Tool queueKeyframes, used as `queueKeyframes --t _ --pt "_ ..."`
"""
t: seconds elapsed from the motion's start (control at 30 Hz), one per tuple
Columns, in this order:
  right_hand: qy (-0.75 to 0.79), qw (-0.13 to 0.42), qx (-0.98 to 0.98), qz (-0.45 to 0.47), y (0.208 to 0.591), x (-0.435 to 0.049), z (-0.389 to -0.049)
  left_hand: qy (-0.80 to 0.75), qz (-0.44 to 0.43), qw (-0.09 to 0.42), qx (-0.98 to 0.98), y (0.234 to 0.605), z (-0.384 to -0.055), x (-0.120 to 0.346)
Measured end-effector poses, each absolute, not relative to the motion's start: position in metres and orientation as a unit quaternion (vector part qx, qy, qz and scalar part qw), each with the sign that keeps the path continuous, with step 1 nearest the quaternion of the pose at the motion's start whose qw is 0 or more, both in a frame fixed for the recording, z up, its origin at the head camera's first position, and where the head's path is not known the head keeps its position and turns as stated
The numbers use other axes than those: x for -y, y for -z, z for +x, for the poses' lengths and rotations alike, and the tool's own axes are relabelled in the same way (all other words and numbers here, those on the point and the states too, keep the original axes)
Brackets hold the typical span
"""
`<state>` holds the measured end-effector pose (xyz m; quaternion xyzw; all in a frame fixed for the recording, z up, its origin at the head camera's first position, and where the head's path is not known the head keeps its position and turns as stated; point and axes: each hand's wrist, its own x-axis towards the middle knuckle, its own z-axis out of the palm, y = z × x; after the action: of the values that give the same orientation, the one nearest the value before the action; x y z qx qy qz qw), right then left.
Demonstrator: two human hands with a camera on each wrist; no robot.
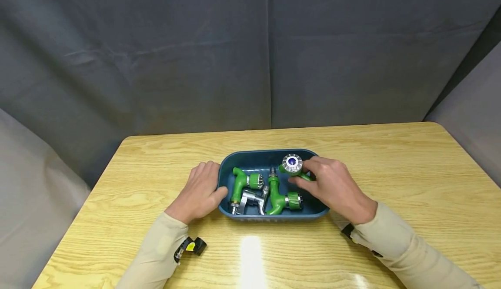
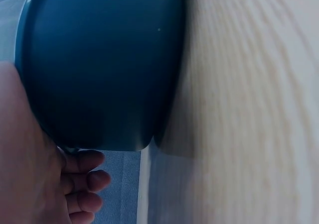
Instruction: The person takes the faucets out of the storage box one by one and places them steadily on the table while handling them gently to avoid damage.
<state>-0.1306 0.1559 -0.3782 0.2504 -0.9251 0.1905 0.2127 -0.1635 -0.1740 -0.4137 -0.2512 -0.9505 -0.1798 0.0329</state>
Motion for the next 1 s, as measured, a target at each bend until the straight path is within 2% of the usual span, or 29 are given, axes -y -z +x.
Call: queueKeyframes --t 1.0 --pt "-0.243 0.206 0.93 0.184 0.362 -0.174 -0.114 0.177 -0.247 0.026 0.952 0.413 -0.163 0.173"
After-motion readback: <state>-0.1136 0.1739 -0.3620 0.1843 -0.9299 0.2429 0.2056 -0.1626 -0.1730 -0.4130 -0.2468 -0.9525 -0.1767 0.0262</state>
